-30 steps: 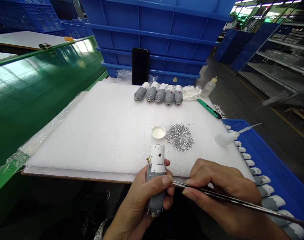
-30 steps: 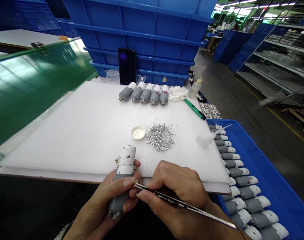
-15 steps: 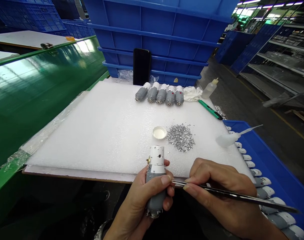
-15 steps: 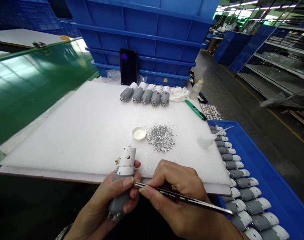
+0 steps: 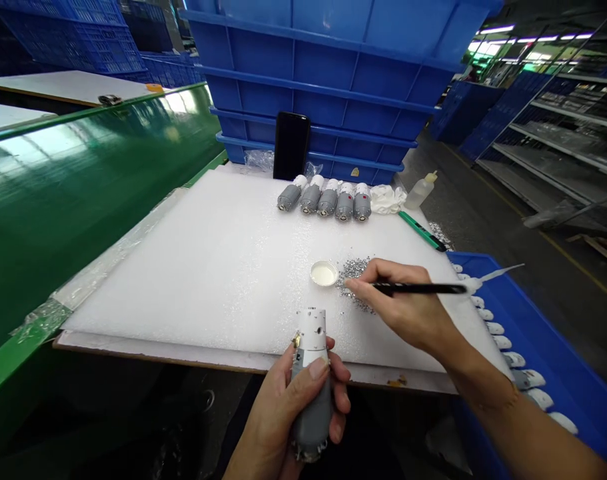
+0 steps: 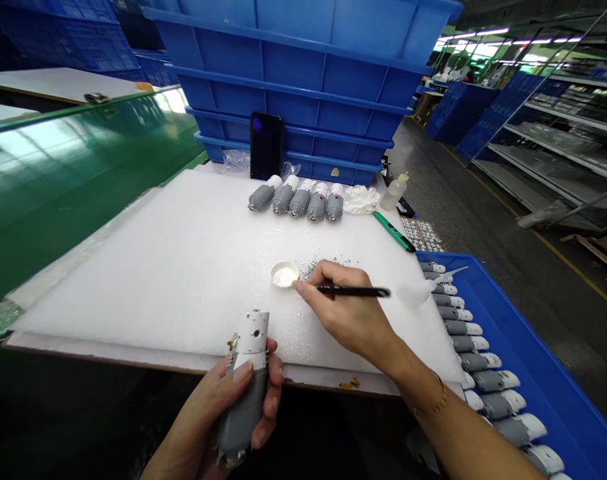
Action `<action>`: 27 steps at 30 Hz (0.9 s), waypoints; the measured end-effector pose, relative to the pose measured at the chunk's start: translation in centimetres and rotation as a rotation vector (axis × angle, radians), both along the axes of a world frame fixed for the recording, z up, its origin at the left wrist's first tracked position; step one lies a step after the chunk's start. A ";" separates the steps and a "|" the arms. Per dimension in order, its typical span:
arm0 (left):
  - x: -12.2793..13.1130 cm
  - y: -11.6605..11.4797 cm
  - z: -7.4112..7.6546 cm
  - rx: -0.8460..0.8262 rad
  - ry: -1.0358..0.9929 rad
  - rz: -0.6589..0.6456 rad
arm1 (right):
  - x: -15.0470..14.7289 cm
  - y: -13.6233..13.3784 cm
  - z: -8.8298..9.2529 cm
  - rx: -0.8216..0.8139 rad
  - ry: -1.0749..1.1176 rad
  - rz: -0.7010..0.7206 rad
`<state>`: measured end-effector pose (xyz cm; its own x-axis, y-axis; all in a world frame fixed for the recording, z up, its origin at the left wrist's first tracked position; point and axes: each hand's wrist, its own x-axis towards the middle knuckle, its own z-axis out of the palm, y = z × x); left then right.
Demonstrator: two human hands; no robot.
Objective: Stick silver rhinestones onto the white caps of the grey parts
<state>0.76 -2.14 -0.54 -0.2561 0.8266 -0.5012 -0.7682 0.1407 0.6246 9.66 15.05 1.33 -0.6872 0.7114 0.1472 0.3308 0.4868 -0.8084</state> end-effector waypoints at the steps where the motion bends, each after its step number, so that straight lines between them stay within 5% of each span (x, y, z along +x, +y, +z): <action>1: 0.0 -0.2 -0.1 0.000 0.005 -0.001 | -0.8 0.7 -0.1 0.002 -0.035 0.003; 12: -0.2 -0.5 -0.6 -0.010 -0.022 0.060 | -3.8 2.2 -0.8 0.098 -0.176 0.083; 23: 0.0 -0.6 -0.3 0.076 -0.154 0.025 | -2.0 0.8 0.7 0.208 0.029 0.023; 27: 0.2 -0.5 -0.7 0.071 -0.216 0.020 | -0.2 -0.7 1.2 0.083 0.134 -0.018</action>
<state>1.01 -2.66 -1.20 -0.1656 0.8575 -0.4871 -0.8875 0.0857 0.4527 9.41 14.39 2.52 -0.6446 0.7049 0.2959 0.2316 0.5489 -0.8032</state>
